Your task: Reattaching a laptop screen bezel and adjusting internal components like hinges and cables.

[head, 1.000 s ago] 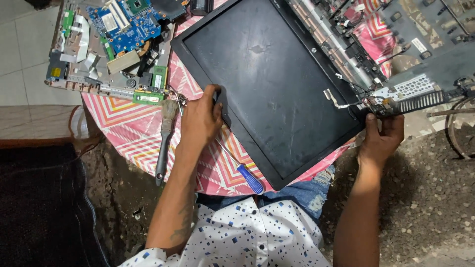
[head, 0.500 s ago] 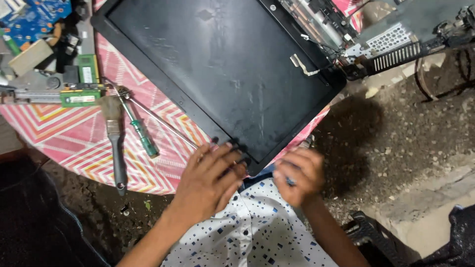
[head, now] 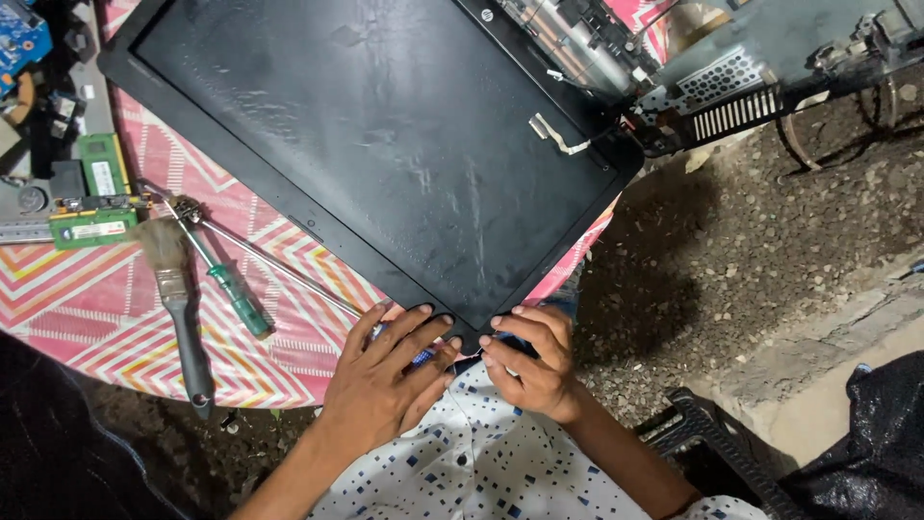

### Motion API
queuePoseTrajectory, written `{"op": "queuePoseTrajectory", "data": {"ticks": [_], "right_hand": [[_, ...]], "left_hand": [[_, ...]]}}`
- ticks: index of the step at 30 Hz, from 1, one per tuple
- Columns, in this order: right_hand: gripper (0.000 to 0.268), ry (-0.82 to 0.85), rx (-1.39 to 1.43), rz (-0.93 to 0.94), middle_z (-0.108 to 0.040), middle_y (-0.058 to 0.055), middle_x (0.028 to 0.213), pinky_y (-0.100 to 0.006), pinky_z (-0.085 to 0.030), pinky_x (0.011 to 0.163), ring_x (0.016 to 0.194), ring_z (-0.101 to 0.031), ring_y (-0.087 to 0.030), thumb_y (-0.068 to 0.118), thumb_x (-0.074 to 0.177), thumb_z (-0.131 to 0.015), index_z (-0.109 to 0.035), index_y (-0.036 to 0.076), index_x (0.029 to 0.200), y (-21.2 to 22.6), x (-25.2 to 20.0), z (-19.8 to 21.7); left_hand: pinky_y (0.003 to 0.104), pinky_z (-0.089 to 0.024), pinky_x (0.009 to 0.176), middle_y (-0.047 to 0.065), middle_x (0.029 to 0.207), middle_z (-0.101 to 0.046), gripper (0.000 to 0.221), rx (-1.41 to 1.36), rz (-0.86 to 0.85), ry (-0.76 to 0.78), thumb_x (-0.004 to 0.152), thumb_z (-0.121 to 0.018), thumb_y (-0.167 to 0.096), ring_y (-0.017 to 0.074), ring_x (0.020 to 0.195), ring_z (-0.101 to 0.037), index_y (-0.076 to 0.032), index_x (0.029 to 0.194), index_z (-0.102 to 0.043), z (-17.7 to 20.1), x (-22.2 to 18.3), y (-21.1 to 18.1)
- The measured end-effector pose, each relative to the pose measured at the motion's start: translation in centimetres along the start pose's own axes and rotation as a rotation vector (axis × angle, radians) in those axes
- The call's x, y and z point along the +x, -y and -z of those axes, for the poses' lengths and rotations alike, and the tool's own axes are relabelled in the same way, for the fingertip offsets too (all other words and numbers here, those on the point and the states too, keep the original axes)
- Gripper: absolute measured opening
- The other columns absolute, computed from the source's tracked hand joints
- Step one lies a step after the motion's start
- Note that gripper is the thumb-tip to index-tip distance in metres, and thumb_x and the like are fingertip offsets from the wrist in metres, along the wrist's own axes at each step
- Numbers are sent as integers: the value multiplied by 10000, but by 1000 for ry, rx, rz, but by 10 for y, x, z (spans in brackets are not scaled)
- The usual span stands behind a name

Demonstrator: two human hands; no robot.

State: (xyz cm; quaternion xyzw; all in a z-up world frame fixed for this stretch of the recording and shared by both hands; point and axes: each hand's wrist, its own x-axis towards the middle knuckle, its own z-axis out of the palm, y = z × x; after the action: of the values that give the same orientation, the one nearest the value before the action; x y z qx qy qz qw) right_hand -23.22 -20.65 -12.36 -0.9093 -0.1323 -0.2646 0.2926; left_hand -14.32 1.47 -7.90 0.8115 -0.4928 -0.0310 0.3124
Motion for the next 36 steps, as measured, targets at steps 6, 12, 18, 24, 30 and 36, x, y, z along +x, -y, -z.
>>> {"op": "queuePoseTrajectory", "data": {"ticks": [6, 12, 18, 24, 30, 36], "right_hand": [[118, -33, -7, 15, -665, -19, 1054, -395, -443, 846, 1020, -552, -219, 230, 950, -622, -723, 176, 977, -9, 2, -5], [285, -44, -73, 31, -672, -23, 1057, -378, -413, 897, 1046, -560, -196, 362, 971, -573, -758, 152, 913, -15, 4, 1], [372, -92, -233, -109, -632, -85, 1126, -447, -463, 946, 1072, -573, -277, 373, 1019, -501, -717, 70, 1013, -50, 12, 16], [335, -82, -219, -111, -661, -73, 1109, -408, -478, 936, 1088, -575, -270, 299, 1011, -518, -737, 45, 1015, -58, 10, 16], [274, -154, -98, -60, -656, -106, 1035, -407, -558, 952, 1043, -606, -307, 184, 1007, -537, -732, -5, 965, -66, 18, 13], [205, -237, -77, -14, -673, -112, 980, -370, -594, 868, 1018, -606, -293, 89, 958, -588, -746, -35, 920, -67, 21, 9]], "left_hand": [[539, -303, 1118, 41, 1300, -605, 328, 25, 24, 32, 979, -634, -398, 270, 1273, -537, -166, 1209, -653, -4, 1, 3], [542, -312, 1117, 45, 1298, -607, 369, 91, -7, 9, 975, -650, -396, 268, 1266, -544, -174, 1262, -584, -6, -1, 2], [542, -307, 1100, 41, 1300, -595, 322, 120, 8, 42, 976, -613, -412, 261, 1244, -539, -201, 1219, -625, -6, 1, -2], [535, -282, 1114, 35, 1310, -587, 453, 164, 3, 69, 941, -664, -475, 252, 1245, -535, -258, 1327, -568, -7, 1, -2], [560, -298, 1110, 42, 1309, -583, 450, 130, 5, 58, 953, -654, -452, 262, 1243, -536, -247, 1343, -563, -7, 4, 0], [554, -295, 1115, 37, 1333, -584, 456, 158, -11, 27, 999, -603, -410, 256, 1264, -537, -237, 1407, -491, -10, 2, 1]]}}
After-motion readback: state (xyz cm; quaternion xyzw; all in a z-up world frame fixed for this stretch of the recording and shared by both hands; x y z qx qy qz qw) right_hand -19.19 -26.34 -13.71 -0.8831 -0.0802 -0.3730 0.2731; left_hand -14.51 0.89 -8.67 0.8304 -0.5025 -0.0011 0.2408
